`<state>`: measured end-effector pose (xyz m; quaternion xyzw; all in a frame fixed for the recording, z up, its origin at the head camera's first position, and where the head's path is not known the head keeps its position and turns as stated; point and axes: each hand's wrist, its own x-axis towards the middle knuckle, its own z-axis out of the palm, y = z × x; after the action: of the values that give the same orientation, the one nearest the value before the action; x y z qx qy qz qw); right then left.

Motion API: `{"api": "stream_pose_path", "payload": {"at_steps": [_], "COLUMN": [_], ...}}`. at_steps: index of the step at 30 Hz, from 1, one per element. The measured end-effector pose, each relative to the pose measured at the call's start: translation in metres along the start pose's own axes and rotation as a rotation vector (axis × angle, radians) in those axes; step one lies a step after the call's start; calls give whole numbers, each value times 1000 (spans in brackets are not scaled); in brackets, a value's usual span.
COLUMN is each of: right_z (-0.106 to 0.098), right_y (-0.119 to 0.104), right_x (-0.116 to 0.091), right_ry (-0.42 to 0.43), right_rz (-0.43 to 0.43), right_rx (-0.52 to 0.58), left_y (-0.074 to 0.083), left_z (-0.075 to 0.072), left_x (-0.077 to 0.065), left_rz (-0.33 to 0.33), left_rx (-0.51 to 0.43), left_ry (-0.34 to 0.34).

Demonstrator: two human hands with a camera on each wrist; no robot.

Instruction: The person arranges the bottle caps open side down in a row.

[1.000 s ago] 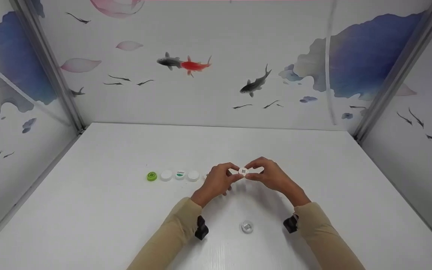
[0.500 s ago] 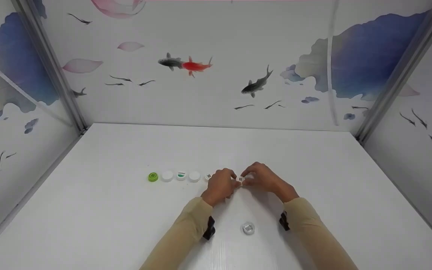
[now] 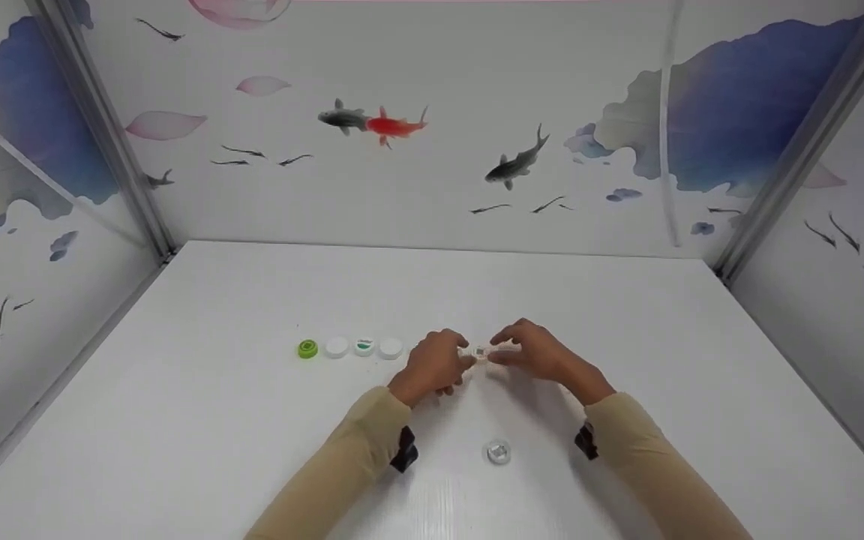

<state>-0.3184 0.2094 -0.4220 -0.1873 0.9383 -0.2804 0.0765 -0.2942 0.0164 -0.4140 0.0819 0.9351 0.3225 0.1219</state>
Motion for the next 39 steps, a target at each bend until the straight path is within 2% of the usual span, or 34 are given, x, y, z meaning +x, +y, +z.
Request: {"api": "stream_pose_path", "payload": {"at_steps": [3, 8, 10, 14, 19, 23, 26, 30, 39], "right_z": [-5, -7, -4, 3, 11, 18, 21, 22, 25], "right_y": [-7, -19, -21, -20, -18, -18, -18, -18, -21], "right_x": [-16, -43, -55, -76, -93, -97, -98, -100, -100], "right_ry": [-13, -29, -39, -81, -129, -131, -128, -125, -116], "right_rz": [29, 25, 18, -30, -98, -130, -157, -178, -193], "right_rx": [22, 25, 15, 11, 11, -27, -31, -5, 7], "left_y": [-1, -7, -10, -18, -22, -20, -18, -16, -17], "left_z": [-9, -18, -18, -10, 8, 18, 25, 29, 32], "left_x": [-16, -41, -50, -62, -68, -71, -70, -70, -67], "left_rz": [40, 179, 229, 300, 293, 290, 313, 331, 321], "left_rx": [7, 14, 2, 12, 68, 101, 101, 91, 6], "left_ry": [-59, -160, -182, -179, -164, -147, -135, -130, -141]}}
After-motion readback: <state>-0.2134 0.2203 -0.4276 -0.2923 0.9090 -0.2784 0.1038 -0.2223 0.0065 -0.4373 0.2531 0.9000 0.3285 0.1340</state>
